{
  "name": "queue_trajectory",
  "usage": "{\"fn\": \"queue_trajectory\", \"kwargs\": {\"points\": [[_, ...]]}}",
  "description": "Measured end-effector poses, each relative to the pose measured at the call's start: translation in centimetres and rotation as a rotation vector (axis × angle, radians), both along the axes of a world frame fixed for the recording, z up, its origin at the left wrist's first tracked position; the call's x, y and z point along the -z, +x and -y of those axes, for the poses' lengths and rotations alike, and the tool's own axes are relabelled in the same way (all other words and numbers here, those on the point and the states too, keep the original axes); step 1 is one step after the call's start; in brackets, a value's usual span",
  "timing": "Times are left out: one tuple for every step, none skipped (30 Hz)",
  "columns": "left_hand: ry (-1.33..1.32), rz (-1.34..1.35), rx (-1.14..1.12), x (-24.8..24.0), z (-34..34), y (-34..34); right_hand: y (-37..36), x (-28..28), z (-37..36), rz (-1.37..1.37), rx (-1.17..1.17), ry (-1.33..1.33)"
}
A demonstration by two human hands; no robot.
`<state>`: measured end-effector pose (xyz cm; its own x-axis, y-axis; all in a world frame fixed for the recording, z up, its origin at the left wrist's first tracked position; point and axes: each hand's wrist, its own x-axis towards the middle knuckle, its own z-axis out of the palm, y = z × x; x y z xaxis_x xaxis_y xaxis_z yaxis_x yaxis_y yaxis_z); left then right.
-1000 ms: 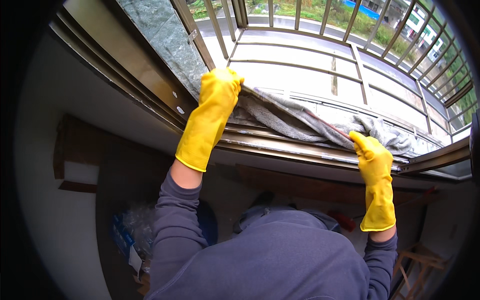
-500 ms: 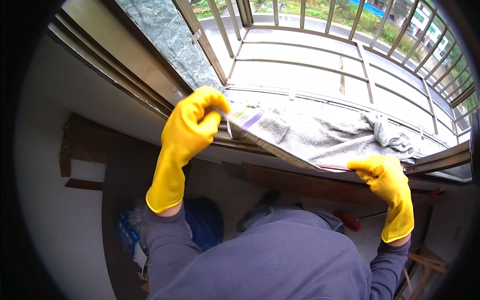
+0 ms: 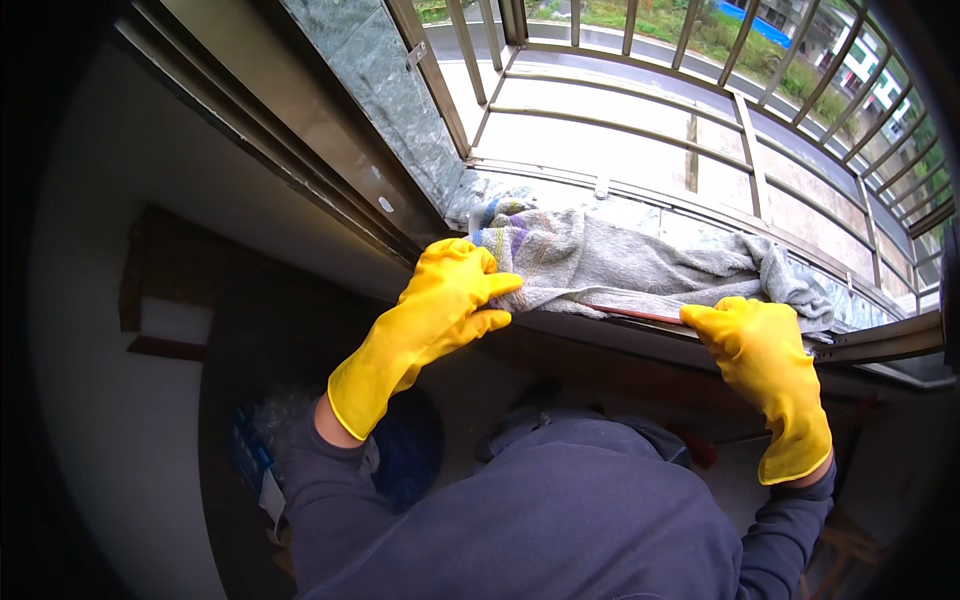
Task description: The person uses a thin metal tool to scrape debris from the window frame track and then wipes the area with a gray cloth. The person repeats this process along the length of the frame, focusing on the corners and edges.
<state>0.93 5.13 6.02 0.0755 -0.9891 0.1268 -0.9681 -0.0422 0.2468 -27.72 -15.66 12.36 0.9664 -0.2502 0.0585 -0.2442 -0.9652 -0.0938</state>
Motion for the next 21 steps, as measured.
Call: {"fn": "queue_trajectory", "kwargs": {"points": [[0.015, 0.004, 0.037, -0.1, 0.1, -0.2, 0.2, -0.3, 0.0, -0.015, -0.004, -0.013], [0.091, 0.020, 0.001, -0.3, 0.3, -0.1, 0.6, -0.6, 0.0, -0.030, -0.009, -0.025], [0.104, 0.071, -0.040, -0.5, 0.3, -0.2, 0.8, -0.9, -0.1, -0.045, -0.014, -0.038], [0.115, 0.121, -0.085, -0.9, 0.3, -0.3, 0.9, -1.2, -0.1, 0.018, -0.014, 0.037], [0.126, 0.170, -0.129, -1.1, 0.3, -0.4, 1.0, -1.5, 0.0, 0.080, -0.015, 0.113], [0.161, 0.222, -0.154, -1.1, 0.5, -0.4, 1.1, -1.7, 0.0, 0.141, -0.014, 0.189], [0.175, 0.244, -0.136, -1.1, 0.6, -0.4, 1.3, -2.0, -0.1, 0.156, 0.015, 0.123], [0.189, 0.266, -0.117, -1.1, 0.7, -0.3, 1.6, -2.2, -0.3, 0.171, 0.045, 0.056], [0.204, 0.287, -0.098, -1.0, 0.9, -0.3, 1.8, -2.3, -0.3, 0.186, 0.075, -0.010], [0.212, 0.293, -0.049, -1.1, 1.4, -0.2, 1.9, -1.8, 0.0, 0.107, 0.130, -0.094], [0.225, 0.286, -0.036, -1.1, 1.6, -0.2, 1.9, -1.4, 0.4, 0.084, 0.094, -0.005], [0.238, 0.279, -0.023, -1.0, 1.7, 0.0, 1.9, -1.1, 0.9, 0.063, 0.059, 0.084], [0.255, 0.272, -0.019, -0.7, 1.7, 0.2, 1.8, -0.6, 1.4, 0.042, 0.013, 0.175], [0.218, 0.243, -0.022, -0.6, 1.6, 0.5, 1.5, -0.3, 1.8, 0.053, -0.024, 0.190], [0.181, 0.213, -0.024, -0.5, 1.4, 0.8, 1.2, -0.9, 2.1, -0.002, 0.006, 0.300], [0.145, 0.179, -0.024, -0.3, 1.1, 1.0, 0.9, -2.3, 2.1, -0.062, 0.041, 0.410], [0.134, 0.160, -0.029, -0.1, 0.8, 1.1, 0.8, -3.3, 2.3, -0.120, 0.063, 0.524], [0.123, 0.142, -0.035, 0.1, 0.5, 1.1, 0.8, -3.7, 2.5, -0.188, -0.002, 0.487], [0.104, 0.122, -0.035, 0.2, 0.5, 1.1, 0.8, -3.8, 2.5, -0.143, 0.009, 0.495], [0.106, 0.126, -0.035, 0.3, 0.4, 1.1, 0.8, -3.8, 2.4, -0.098, 0.019, 0.503], [0.107, 0.130, -0.037, 0.3, 0.4, 1.0, 0.9, -3.9, 2.5, -0.052, 0.028, 0.510]]}}
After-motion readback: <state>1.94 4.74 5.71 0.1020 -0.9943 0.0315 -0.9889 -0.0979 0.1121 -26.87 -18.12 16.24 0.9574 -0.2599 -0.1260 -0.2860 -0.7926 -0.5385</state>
